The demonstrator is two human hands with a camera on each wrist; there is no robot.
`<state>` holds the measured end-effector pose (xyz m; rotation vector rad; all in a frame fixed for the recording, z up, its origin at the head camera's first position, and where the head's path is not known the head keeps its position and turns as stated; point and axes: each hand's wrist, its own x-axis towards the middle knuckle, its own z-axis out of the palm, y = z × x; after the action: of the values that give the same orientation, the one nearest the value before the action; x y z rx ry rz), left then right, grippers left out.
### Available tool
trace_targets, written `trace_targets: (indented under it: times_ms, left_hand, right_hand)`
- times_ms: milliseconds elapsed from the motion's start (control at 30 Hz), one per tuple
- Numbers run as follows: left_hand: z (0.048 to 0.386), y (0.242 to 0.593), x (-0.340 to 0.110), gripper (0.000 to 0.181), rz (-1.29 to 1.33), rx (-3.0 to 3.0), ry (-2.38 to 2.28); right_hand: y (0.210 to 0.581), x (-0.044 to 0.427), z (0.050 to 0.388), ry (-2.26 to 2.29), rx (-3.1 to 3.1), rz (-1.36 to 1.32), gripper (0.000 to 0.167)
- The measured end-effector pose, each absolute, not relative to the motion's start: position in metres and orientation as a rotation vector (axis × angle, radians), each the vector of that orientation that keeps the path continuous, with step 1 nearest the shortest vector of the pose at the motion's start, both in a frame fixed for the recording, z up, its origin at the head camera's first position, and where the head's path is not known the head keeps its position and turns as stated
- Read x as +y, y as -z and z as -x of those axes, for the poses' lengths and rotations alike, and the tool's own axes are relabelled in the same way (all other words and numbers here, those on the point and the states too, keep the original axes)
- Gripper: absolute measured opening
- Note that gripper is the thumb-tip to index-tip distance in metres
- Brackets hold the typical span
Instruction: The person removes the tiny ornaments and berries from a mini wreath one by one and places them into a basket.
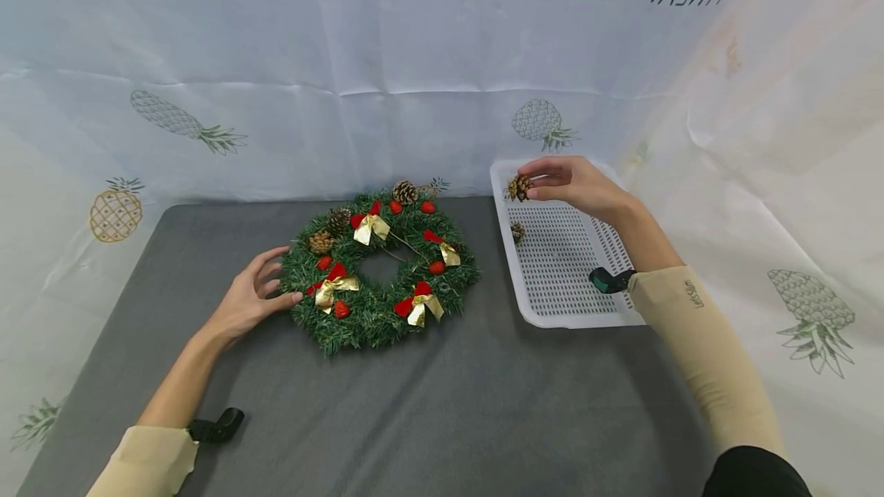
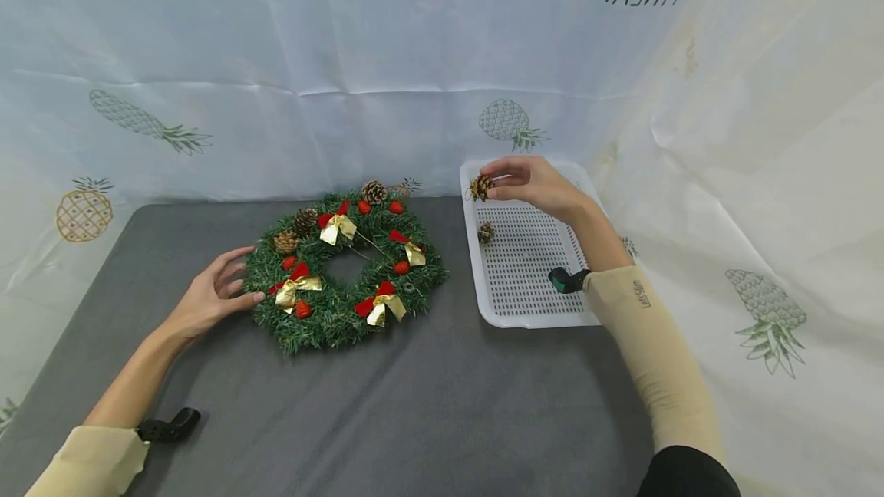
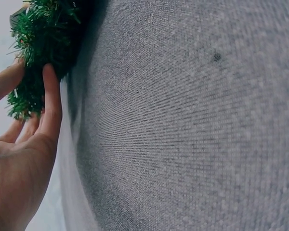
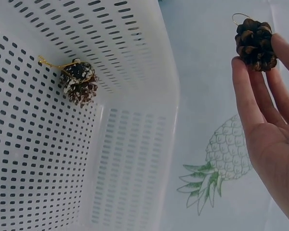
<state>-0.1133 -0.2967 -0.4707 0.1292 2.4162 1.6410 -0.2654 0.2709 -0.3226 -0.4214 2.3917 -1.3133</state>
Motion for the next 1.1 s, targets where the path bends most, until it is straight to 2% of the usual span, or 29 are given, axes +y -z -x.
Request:
trace_targets:
  times_ms: [733, 1100]
  left_hand:
    - [0.112, 0.470, -0.297, 0.099, -0.128, 2.414, -1.634]
    - [0.114, 0.468, -0.295, 0.101, -0.124, 2.396, -1.651]
  right_hand:
    - [0.349, 0.306, 0.271, 1.362, 2.354, 0.363, 0.046]
    - [0.364, 0.315, 0.273, 1.216, 2.382, 0.385, 0.044]
